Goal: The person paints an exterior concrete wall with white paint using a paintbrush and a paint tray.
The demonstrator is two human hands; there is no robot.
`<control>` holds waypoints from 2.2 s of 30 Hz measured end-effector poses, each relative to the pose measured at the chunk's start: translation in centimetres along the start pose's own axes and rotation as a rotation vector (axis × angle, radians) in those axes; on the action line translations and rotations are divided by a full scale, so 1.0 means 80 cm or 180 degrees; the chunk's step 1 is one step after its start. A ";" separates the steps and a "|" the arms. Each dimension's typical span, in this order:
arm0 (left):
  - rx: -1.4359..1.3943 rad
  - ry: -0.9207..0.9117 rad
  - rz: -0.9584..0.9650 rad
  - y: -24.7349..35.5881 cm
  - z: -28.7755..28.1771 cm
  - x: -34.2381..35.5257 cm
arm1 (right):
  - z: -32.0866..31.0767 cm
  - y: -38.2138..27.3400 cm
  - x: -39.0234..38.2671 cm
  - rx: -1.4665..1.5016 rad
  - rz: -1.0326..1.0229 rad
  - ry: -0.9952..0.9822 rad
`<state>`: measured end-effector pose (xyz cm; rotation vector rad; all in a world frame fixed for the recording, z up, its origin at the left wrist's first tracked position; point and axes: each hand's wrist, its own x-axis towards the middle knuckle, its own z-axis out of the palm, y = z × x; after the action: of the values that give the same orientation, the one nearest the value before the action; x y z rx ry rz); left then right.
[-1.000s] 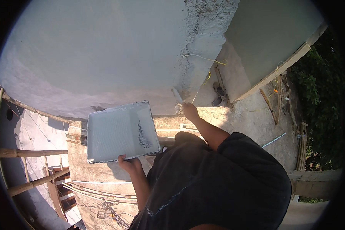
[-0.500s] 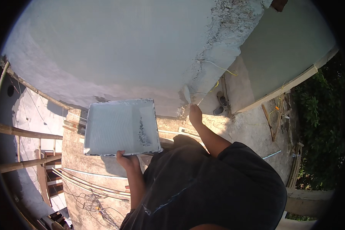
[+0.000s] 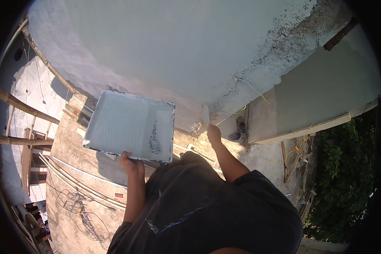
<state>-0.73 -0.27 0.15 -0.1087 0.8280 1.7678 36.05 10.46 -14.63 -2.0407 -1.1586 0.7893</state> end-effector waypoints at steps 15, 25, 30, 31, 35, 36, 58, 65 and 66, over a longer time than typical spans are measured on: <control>0.0038 0.0163 0.0111 0.001 -0.012 0.003 | -0.037 -0.034 -0.010 0.0549 -0.0036 0.0098; 0.0038 0.0214 0.0026 0.000 -0.004 -0.003 | -0.135 -0.160 -0.060 0.2540 -0.1054 -0.0013; 0.0083 0.0144 -0.0023 -0.009 -0.002 -0.004 | -0.135 -0.147 -0.029 0.1948 -0.1095 -0.0008; 0.0097 0.0107 -0.0035 -0.011 -0.003 -0.003 | -0.131 -0.136 -0.022 0.1770 -0.0880 0.0043; 0.0151 0.0112 -0.0057 -0.012 -0.002 -0.003 | -0.111 -0.089 -0.007 0.1222 -0.0644 0.0182; 0.0157 0.0112 -0.0068 -0.012 0.001 -0.003 | -0.107 -0.070 0.000 0.1231 -0.0633 0.0204; 0.0210 0.0025 -0.0154 -0.020 0.010 -0.009 | -0.093 -0.069 -0.020 0.0257 -0.0510 0.0275; 0.0207 0.0036 -0.0106 -0.022 0.012 -0.012 | -0.074 -0.048 -0.034 -0.0086 -0.0394 0.0217; 0.0229 0.0034 -0.0114 -0.021 0.008 -0.012 | -0.080 -0.056 -0.037 0.0299 -0.0465 0.0219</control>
<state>1.29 -0.42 0.29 -0.0850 0.8912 1.7031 37.44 8.02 -6.76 -1.8686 -1.1942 0.6836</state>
